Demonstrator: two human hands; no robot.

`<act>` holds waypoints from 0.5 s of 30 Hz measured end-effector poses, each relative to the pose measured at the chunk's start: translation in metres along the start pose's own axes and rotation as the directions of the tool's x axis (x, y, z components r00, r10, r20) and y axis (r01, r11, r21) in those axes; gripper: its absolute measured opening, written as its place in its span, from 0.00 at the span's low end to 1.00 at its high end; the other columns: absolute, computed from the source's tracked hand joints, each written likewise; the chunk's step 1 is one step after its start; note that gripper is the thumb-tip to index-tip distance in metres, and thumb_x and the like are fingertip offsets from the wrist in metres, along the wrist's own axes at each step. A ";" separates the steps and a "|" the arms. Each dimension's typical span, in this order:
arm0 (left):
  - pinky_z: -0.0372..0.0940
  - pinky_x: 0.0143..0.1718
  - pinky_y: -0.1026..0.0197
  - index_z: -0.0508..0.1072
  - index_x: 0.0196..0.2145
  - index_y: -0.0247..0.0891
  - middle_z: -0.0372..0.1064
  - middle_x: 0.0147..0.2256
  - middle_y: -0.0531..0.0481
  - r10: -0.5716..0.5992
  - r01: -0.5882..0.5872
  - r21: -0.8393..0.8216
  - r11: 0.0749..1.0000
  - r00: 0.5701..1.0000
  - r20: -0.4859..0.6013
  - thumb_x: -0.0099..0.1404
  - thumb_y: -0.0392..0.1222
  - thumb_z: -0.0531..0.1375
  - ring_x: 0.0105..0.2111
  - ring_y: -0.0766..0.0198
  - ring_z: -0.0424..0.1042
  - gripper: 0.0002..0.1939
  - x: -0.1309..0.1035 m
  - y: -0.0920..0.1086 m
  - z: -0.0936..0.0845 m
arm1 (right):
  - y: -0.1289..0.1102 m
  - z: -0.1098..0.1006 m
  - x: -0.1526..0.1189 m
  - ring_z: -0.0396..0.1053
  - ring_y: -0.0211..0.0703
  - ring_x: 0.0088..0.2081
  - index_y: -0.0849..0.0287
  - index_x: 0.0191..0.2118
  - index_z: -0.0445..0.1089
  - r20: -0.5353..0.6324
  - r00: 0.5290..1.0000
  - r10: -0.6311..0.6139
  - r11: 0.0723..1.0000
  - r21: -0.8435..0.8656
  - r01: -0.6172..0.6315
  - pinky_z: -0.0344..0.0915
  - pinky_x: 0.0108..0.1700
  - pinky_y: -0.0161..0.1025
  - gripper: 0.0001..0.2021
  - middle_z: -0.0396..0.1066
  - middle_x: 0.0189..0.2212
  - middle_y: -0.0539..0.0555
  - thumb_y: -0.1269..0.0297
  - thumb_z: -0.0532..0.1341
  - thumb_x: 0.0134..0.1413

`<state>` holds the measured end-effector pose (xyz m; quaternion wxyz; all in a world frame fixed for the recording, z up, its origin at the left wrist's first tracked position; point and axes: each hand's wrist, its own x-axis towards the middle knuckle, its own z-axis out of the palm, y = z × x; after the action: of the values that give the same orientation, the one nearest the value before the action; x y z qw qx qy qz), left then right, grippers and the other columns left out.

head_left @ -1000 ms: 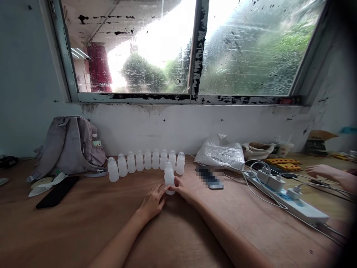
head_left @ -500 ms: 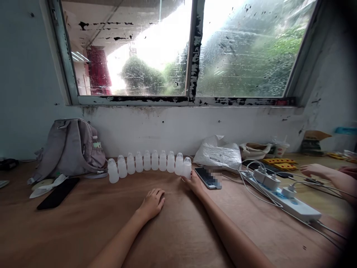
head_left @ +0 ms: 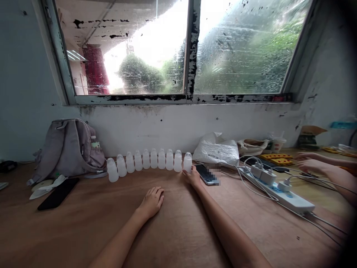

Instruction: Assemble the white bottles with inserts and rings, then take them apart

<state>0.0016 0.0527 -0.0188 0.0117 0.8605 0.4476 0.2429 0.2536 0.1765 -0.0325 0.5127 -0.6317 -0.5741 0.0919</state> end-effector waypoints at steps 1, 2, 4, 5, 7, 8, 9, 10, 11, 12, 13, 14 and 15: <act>0.56 0.48 0.53 0.64 0.46 0.36 0.63 0.47 0.43 0.004 -0.004 -0.004 1.000 1.000 -0.007 0.63 0.42 0.46 0.47 0.58 0.61 0.16 0.000 0.000 -0.001 | -0.001 -0.001 -0.001 0.64 0.56 0.43 0.61 0.42 0.56 0.007 1.000 -0.001 1.000 0.002 0.001 0.59 0.41 0.44 0.23 0.65 0.41 0.65 0.60 0.60 0.38; 0.57 0.48 0.54 0.65 0.45 0.36 0.64 0.46 0.43 0.013 -0.013 -0.016 1.000 1.000 -0.015 0.63 0.41 0.46 0.46 0.58 0.62 0.15 0.000 0.000 -0.003 | -0.002 -0.001 -0.001 0.65 0.55 0.42 0.62 0.42 0.56 0.011 1.000 -0.005 1.000 0.002 0.005 0.59 0.41 0.43 0.23 0.65 0.41 0.65 0.60 0.60 0.38; 0.60 0.45 0.57 0.65 0.44 0.38 0.66 0.43 0.46 0.051 -0.052 -0.060 0.997 0.998 -0.028 0.62 0.40 0.47 0.43 0.60 0.64 0.14 0.000 -0.001 -0.008 | -0.003 -0.002 -0.002 0.65 0.55 0.42 0.62 0.43 0.55 0.002 1.000 -0.023 1.000 -0.003 0.023 0.60 0.41 0.43 0.24 0.65 0.41 0.65 0.60 0.60 0.37; 0.61 0.44 0.58 0.66 0.43 0.39 0.67 0.41 0.47 0.073 -0.076 -0.084 0.994 0.997 -0.038 0.62 0.39 0.47 0.41 0.62 0.65 0.13 0.001 -0.003 -0.011 | -0.002 -0.002 -0.003 0.65 0.54 0.41 0.62 0.43 0.55 -0.010 0.999 -0.033 0.999 -0.005 0.033 0.60 0.40 0.43 0.24 0.65 0.40 0.64 0.61 0.60 0.37; 0.62 0.41 0.61 0.67 0.41 0.40 0.69 0.38 0.49 0.102 -0.110 -0.115 0.987 0.992 -0.075 0.62 0.37 0.47 0.38 0.63 0.67 0.13 0.002 -0.010 -0.017 | -0.001 -0.002 -0.003 0.66 0.53 0.40 0.61 0.43 0.56 -0.032 0.998 -0.047 0.999 -0.004 0.047 0.61 0.40 0.43 0.23 0.66 0.39 0.62 0.61 0.60 0.37; 0.62 0.41 0.61 0.67 0.40 0.40 0.69 0.37 0.49 0.102 -0.114 -0.118 0.986 0.989 -0.106 0.62 0.36 0.47 0.38 0.63 0.67 0.13 0.002 -0.015 -0.019 | 0.000 -0.002 -0.003 0.66 0.52 0.39 0.60 0.43 0.56 -0.038 0.998 -0.052 0.999 0.000 0.052 0.62 0.39 0.43 0.23 0.66 0.38 0.61 0.61 0.60 0.37; 0.63 0.40 0.61 0.68 0.39 0.39 0.69 0.36 0.49 0.090 -0.107 -0.116 0.987 0.985 -0.144 0.62 0.36 0.47 0.37 0.63 0.67 0.13 0.002 -0.021 -0.021 | 0.001 -0.001 -0.003 0.66 0.51 0.38 0.60 0.42 0.56 -0.040 0.998 -0.056 0.998 0.005 0.056 0.62 0.39 0.43 0.22 0.66 0.37 0.60 0.61 0.59 0.37; 0.63 0.40 0.61 0.68 0.39 0.39 0.69 0.36 0.49 0.072 -0.093 -0.111 0.989 0.981 -0.183 0.61 0.35 0.47 0.37 0.63 0.68 0.12 0.002 -0.027 -0.022 | 0.001 -0.001 -0.003 0.67 0.50 0.38 0.59 0.42 0.56 -0.039 0.997 -0.059 0.998 0.010 0.059 0.62 0.39 0.43 0.22 0.66 0.36 0.59 0.61 0.59 0.37; 0.63 0.39 0.60 0.68 0.38 0.39 0.70 0.35 0.48 0.051 -0.076 -0.108 0.991 0.974 -0.222 0.61 0.35 0.47 0.37 0.63 0.68 0.12 0.002 -0.034 -0.024 | 0.001 -0.001 -0.003 0.67 0.50 0.37 0.59 0.42 0.56 -0.039 0.997 -0.063 0.998 0.013 0.064 0.62 0.39 0.44 0.22 0.66 0.35 0.58 0.61 0.59 0.37; 0.63 0.39 0.60 0.69 0.37 0.39 0.70 0.35 0.48 0.029 -0.059 -0.108 0.992 0.965 -0.261 0.60 0.35 0.48 0.36 0.62 0.68 0.12 0.002 -0.041 -0.024 | 0.001 -0.001 -0.003 0.66 0.50 0.37 0.60 0.42 0.56 -0.040 0.997 -0.070 0.997 0.016 0.070 0.62 0.39 0.44 0.23 0.66 0.35 0.58 0.61 0.60 0.37; 0.64 0.39 0.60 0.69 0.37 0.39 0.70 0.34 0.48 0.002 -0.039 -0.119 0.992 0.953 -0.302 0.60 0.35 0.48 0.36 0.62 0.68 0.12 0.002 -0.047 -0.025 | 0.000 -0.001 -0.003 0.66 0.50 0.38 0.60 0.43 0.56 -0.041 0.996 -0.076 0.997 0.018 0.076 0.62 0.39 0.45 0.23 0.65 0.36 0.58 0.61 0.60 0.37; 0.64 0.38 0.60 0.70 0.35 0.40 0.70 0.32 0.49 -0.050 -0.005 -0.151 0.989 0.933 -0.356 0.59 0.36 0.49 0.35 0.62 0.69 0.11 0.002 -0.053 -0.026 | -0.002 -0.002 -0.003 0.65 0.50 0.39 0.61 0.43 0.55 -0.059 0.995 -0.086 0.996 0.020 0.087 0.62 0.40 0.45 0.24 0.64 0.37 0.59 0.60 0.60 0.36; 0.64 0.37 0.61 0.70 0.33 0.40 0.70 0.31 0.50 -0.126 0.043 -0.202 0.978 0.899 -0.419 0.58 0.36 0.51 0.33 0.63 0.69 0.09 0.002 -0.059 -0.027 | -0.004 -0.003 -0.004 0.64 0.50 0.40 0.61 0.43 0.55 -0.101 0.989 -0.105 0.994 0.020 0.108 0.61 0.41 0.45 0.25 0.63 0.38 0.60 0.60 0.60 0.37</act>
<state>-0.0539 0.0844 -0.0080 0.0044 0.7606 0.4511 0.4668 0.2519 0.1712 -0.0302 0.5529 -0.5973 -0.5796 0.0401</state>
